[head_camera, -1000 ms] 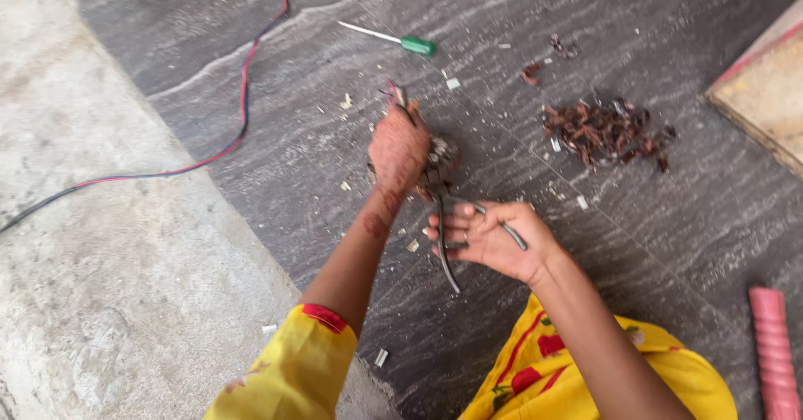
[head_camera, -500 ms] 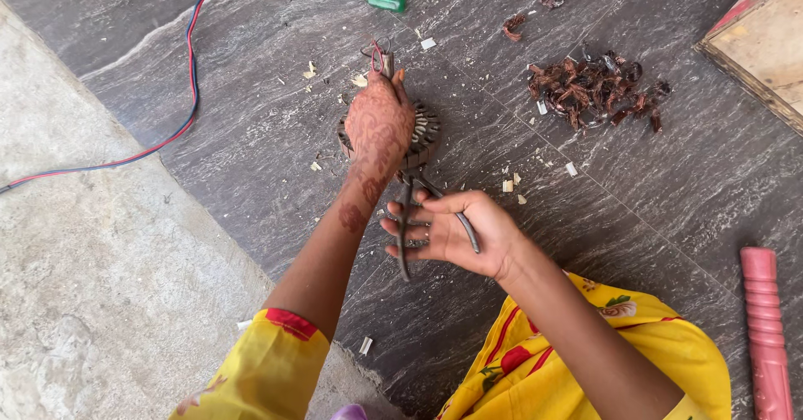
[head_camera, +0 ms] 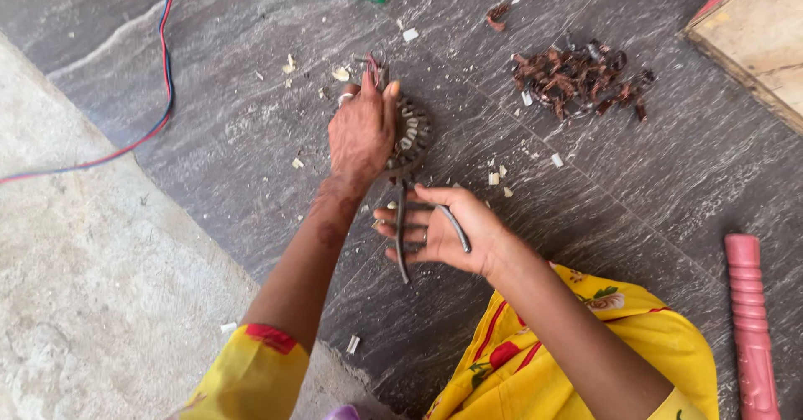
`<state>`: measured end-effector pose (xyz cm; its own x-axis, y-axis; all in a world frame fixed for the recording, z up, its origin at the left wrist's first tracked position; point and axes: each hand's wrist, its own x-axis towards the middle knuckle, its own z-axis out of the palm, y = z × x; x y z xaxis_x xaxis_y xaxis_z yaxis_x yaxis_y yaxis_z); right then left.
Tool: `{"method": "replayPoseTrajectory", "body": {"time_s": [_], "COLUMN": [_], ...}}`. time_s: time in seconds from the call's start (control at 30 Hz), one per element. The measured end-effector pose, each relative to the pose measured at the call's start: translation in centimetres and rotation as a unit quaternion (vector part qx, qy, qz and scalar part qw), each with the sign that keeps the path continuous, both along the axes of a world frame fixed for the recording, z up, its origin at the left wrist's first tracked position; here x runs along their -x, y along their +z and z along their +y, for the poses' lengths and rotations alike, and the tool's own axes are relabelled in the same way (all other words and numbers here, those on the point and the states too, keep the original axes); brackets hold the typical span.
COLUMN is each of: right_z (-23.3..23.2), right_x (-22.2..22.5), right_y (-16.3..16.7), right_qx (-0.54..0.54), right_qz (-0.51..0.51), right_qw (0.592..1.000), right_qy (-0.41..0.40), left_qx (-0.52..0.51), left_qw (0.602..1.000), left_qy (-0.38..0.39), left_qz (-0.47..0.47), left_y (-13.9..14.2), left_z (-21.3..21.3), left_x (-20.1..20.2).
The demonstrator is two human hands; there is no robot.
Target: The person uses pliers and a screwdriver to remove insulation and copper wire from a motor stator. They repeatedly cut and pull material from the stator slots, then use a screwdriver to pry out remaining pieces.
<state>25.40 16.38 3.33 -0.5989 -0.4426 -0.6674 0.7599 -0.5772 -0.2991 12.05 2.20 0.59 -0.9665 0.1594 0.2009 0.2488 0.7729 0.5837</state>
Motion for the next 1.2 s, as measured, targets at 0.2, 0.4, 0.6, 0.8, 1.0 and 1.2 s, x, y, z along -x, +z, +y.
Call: {"method": "replayPoseTrajectory", "body": {"time_s": [0.2, 0.4, 0.6, 0.8, 1.0, 1.2], "right_z": [-2.2, -2.7, -1.0, -1.3, -1.6, 0.3], "right_x": [-1.3, -1.7, -1.4, -1.4, -0.9, -1.0], "right_y": [1.6, -0.2, -2.6, -2.4, -2.2, -3.1], "right_qx": [0.071, -0.015, 0.102, 0.024, -0.308, -0.525], "right_qz": [0.004, 0.032, 0.065, 0.060, 0.180, 0.443], "right_qw": [0.997, 0.999, 0.993, 0.998, 0.933, 0.711], "right_qy": [-0.009, 0.010, 0.005, 0.028, 0.052, 0.151], "left_qx": [-0.144, -0.093, -0.354, -0.323, -0.495, -0.648], "left_qw": [0.985, 0.991, 0.932, 0.938, 0.789, 0.485], "left_qy": [-0.033, 0.017, 0.003, 0.008, 0.134, 0.166], "left_qz": [-0.092, -0.091, -0.075, -0.127, -0.338, -0.564], "left_y": [0.0, -0.4, -1.1, -1.7, -0.4, -3.9], "left_z": [-2.4, -1.7, -1.0, 0.3, 1.1, 0.3], "left_x": [0.6, 0.5, 0.3, 3.9, 9.4, 10.4]}}
